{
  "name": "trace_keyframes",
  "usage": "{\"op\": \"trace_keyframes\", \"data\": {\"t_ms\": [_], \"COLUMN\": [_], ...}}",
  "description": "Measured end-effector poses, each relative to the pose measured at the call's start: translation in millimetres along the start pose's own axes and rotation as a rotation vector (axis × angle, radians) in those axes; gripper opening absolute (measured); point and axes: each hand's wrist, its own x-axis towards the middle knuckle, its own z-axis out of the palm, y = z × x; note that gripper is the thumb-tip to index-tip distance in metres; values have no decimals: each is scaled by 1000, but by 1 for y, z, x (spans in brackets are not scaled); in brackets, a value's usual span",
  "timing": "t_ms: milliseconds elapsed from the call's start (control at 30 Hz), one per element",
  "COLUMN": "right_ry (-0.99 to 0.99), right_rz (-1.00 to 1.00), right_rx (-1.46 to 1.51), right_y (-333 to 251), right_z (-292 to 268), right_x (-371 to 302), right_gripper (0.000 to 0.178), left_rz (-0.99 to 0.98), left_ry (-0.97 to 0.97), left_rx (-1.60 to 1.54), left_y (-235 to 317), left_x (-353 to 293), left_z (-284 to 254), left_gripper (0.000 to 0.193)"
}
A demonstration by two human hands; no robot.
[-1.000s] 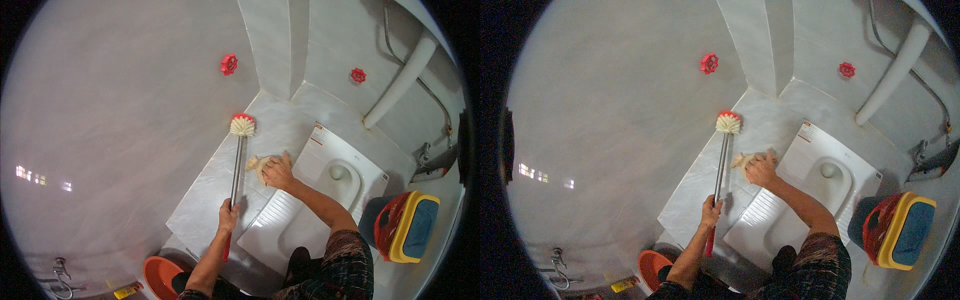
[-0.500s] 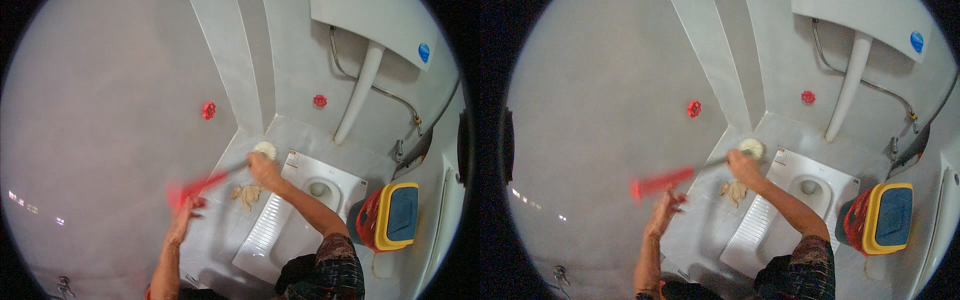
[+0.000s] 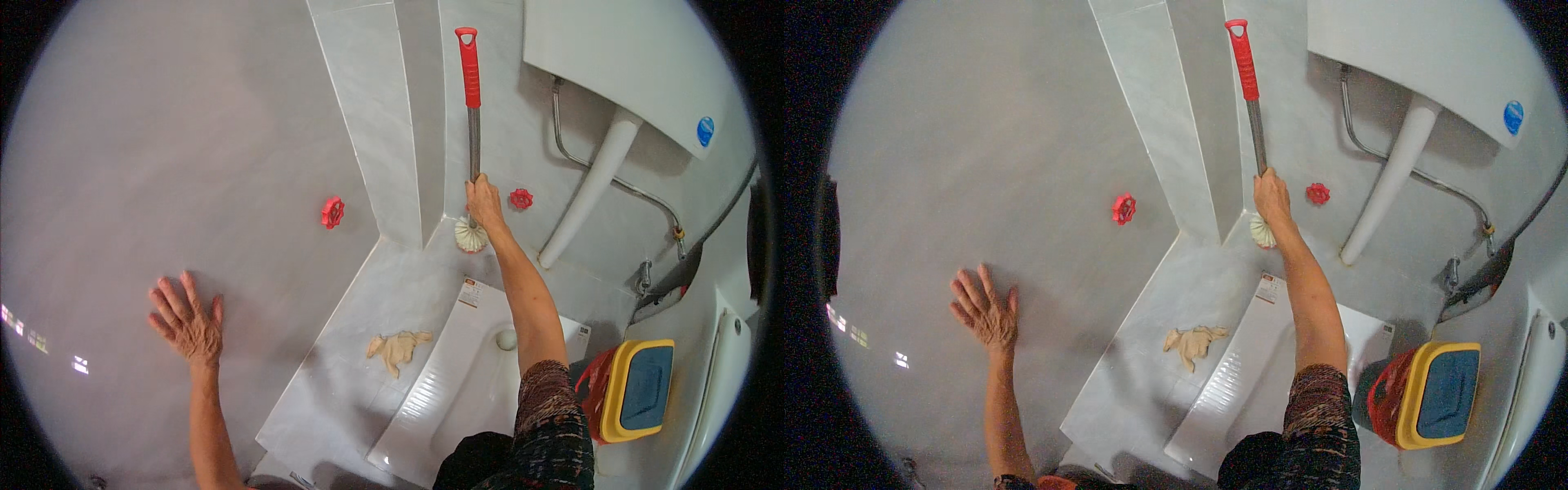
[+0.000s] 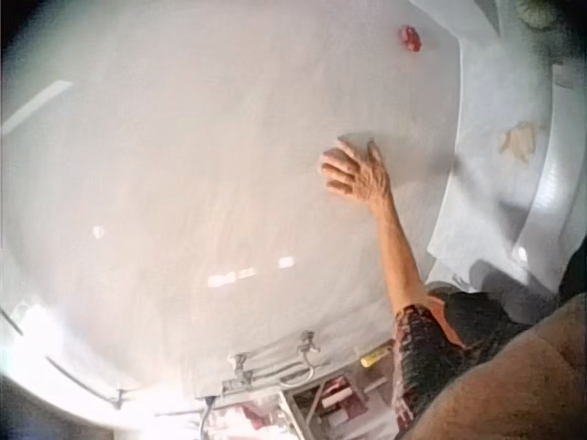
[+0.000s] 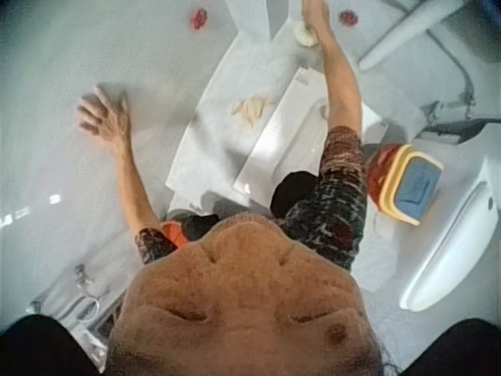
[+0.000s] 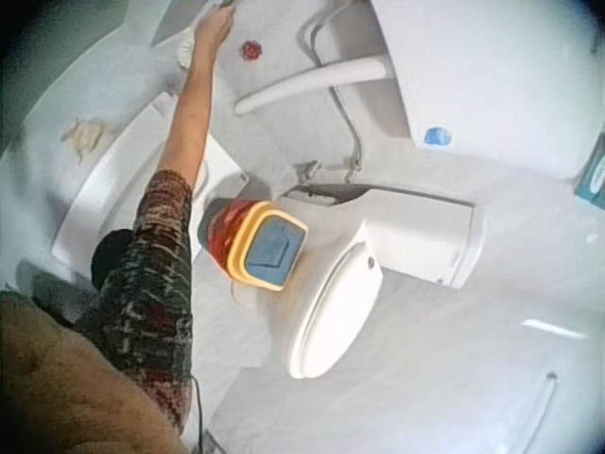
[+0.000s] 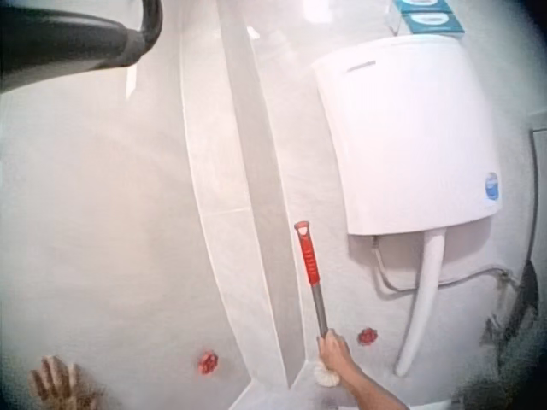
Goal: The person cleans the bathroom walls and floor using a cloth and a bucket of water. They wipe the walls, rinse the cloth in the bucket, and then clean the floor and toilet area.
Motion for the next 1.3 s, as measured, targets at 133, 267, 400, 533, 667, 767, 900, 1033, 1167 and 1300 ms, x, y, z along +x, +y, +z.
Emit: {"op": "trace_keyframes", "data": {"t_ms": [133, 267, 400, 533, 667, 767, 900, 1033, 1167, 1300], "right_ry": [5, -63, -101, -151, -67, -94, -37, 73, -379, -803], "right_rz": [32, 123, 132, 134, 86, 5, 130, -53, -644, -956], "right_rx": [-55, -26, -105, -67, -144, -25, 195, 76, 209, 55], "right_y": [13, 16, 13, 33, 51, 57, 5, -5, -30, -50], "right_z": [21, 38, 46, 58, 69, 65, 38, 45, 89, 81], "right_x": [21, 31, 38, 53, 49, 52, 28, -58, -236, -326], "right_gripper": [31, 31, 33, 34, 30, 36, 39, 51, 62, 51], "left_rz": [-1, 4, 13, 9, 15, 18, 32, 33, 21, -5], "left_ry": [23, 63, 60, 49, 52, 50, 83, 72, 75, 44], "left_rx": [13, 47, 48, 37, 44, 45, 47, 13, 10, 6], "left_y": [2, 4, 1, 3, 5, 4, -3, 3, -5, 1], "left_x": [-1, 0, -1, -2, -1, -1, -5, -5, -9, -11], "left_z": [2, 9, 9, 11, 12, 12, 15, 20, 23, 26], "left_gripper": [68, 65, 65, 67, 69, 69, 71, 74, 75, 76]}}
